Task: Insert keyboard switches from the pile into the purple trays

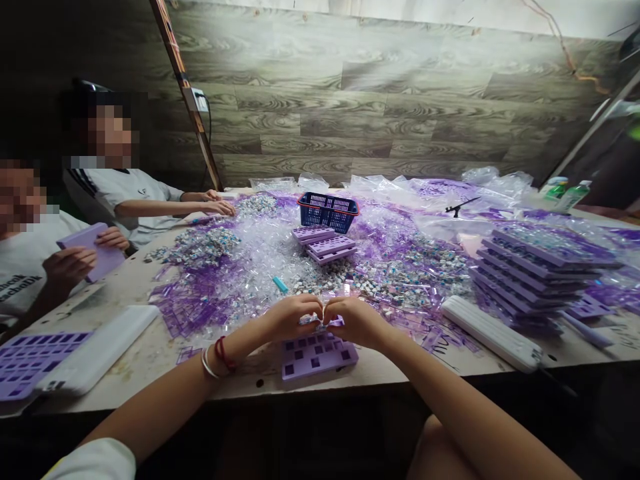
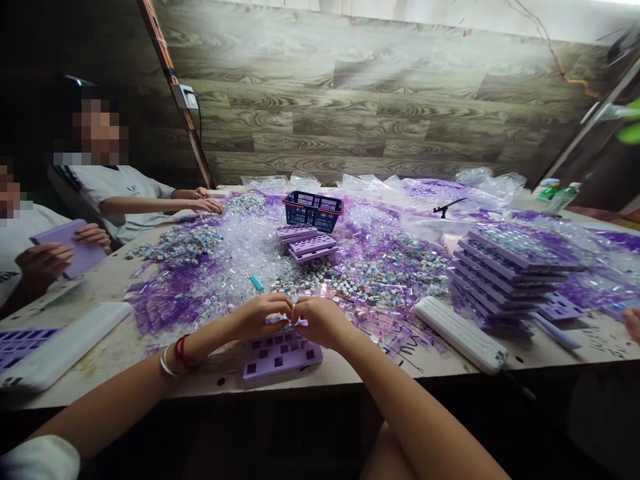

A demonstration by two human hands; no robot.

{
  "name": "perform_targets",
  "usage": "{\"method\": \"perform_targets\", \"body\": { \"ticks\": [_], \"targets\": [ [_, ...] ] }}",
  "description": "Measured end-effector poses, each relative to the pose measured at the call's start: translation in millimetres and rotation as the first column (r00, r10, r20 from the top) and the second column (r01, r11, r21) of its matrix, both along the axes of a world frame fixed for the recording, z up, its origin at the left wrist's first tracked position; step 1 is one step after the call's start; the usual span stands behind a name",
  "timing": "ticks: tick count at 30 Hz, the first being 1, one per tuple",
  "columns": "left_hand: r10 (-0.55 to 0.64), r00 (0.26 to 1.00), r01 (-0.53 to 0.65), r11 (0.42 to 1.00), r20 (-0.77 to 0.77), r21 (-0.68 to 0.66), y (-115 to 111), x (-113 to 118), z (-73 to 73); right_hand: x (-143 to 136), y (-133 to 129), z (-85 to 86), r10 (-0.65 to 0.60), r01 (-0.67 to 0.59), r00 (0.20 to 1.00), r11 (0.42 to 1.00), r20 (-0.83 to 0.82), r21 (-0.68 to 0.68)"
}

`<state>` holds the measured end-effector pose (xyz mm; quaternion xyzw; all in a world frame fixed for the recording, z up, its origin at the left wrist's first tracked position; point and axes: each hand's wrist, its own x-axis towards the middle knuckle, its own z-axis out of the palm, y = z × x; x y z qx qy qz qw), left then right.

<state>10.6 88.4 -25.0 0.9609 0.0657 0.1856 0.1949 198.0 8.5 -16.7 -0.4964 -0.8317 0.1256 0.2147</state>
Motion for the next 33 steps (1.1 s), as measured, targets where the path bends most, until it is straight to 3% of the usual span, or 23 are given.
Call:
{"method": "perform_targets", "body": {
  "ticks": [11, 19, 26, 33],
  "targets": [
    [-0.016, 0.999, 0.015, 1.0, 0.039, 0.015, -1.7, 0.2, 0.8, -2.2, -2.0, 0.6, 0.037, -0.037, 0.998, 0.999, -0.051, 0.001],
    [0.012, 0.999, -0.009, 0.998, 0.047, -0.055, 0.7, 1.6, -0.5, -3.8, -1.6, -0.3, 0.049, -0.049, 0.991, 0.999, -0.121, 0.003],
    [0.157, 0.987, -0.156, 0.986, -0.014, 0.058, -14.5, 1.9, 4.1, -4.7, 2.4, 0.3, 0.049, -0.055, 0.991, 0.997, -0.126, -0.049],
    [0.199, 0.979, -0.199, 0.98, -0.04, 0.013, -25.8, 8.2, 0.7, -5.0, 4.6, -4.9, 0.059, -0.071, 0.981, 0.996, -0.186, -0.057]
  ]
}}
